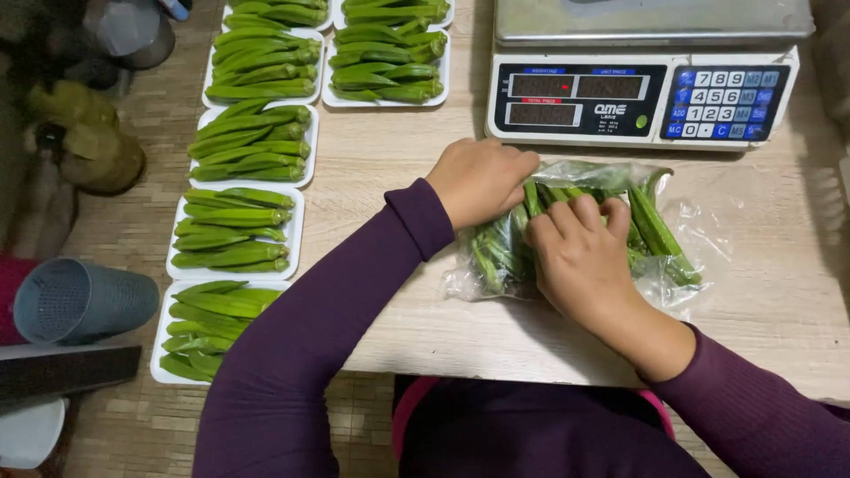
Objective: Weighing trays of okra on a digital scale and transferring them into plastic bags for packaging.
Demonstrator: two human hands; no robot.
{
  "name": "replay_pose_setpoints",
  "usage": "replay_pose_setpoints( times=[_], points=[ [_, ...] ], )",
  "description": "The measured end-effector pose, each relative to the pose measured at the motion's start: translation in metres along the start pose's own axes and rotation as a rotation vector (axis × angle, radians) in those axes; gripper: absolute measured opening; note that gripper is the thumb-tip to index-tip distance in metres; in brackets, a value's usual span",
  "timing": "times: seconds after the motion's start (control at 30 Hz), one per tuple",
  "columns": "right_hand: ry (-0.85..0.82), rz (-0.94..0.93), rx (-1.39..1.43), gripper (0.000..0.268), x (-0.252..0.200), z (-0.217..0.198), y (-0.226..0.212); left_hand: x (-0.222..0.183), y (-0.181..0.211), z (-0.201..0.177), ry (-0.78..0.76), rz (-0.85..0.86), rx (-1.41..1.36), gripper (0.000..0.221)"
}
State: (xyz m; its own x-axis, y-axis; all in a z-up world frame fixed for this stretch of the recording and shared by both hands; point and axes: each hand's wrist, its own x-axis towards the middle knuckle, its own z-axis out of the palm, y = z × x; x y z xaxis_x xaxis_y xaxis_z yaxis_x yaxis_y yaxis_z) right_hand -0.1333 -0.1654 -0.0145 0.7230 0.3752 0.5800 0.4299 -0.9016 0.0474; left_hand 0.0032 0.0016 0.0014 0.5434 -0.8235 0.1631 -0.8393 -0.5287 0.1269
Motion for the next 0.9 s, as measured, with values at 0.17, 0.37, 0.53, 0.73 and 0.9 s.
replay_pose_setpoints(
  times=[0.17, 0.37, 0.53, 0.73, 0.9],
  points=[
    [-0.082, 0.048, -0.125, 0.035, 0.017, -0.024, -0.007, -0.006, 0.005, -0.030, -0.150, -0.170, -0.259, 0.027],
    [-0.148, 0.084, -0.114, 0.034, 0.017, -0.001, 0.004, -0.005, 0.007, -0.034, -0.170, -0.167, -0.276, 0.029],
    [-0.096, -0.034, -0.069, 0.018, 0.007, 0.020, 0.005, -0.006, -0.001, -0.022, -0.105, -0.130, -0.168, 0.021],
    [-0.206, -0.234, 0.093, 0.015, -0.009, -0.011, -0.043, 0.003, -0.045, -0.006, 0.108, -0.092, 0.110, 0.014],
    [-0.178, -0.301, 0.022, 0.011, -0.020, -0.031, -0.048, 0.012, -0.057, 0.003, 0.181, -0.065, 0.229, 0.007]
  ],
)
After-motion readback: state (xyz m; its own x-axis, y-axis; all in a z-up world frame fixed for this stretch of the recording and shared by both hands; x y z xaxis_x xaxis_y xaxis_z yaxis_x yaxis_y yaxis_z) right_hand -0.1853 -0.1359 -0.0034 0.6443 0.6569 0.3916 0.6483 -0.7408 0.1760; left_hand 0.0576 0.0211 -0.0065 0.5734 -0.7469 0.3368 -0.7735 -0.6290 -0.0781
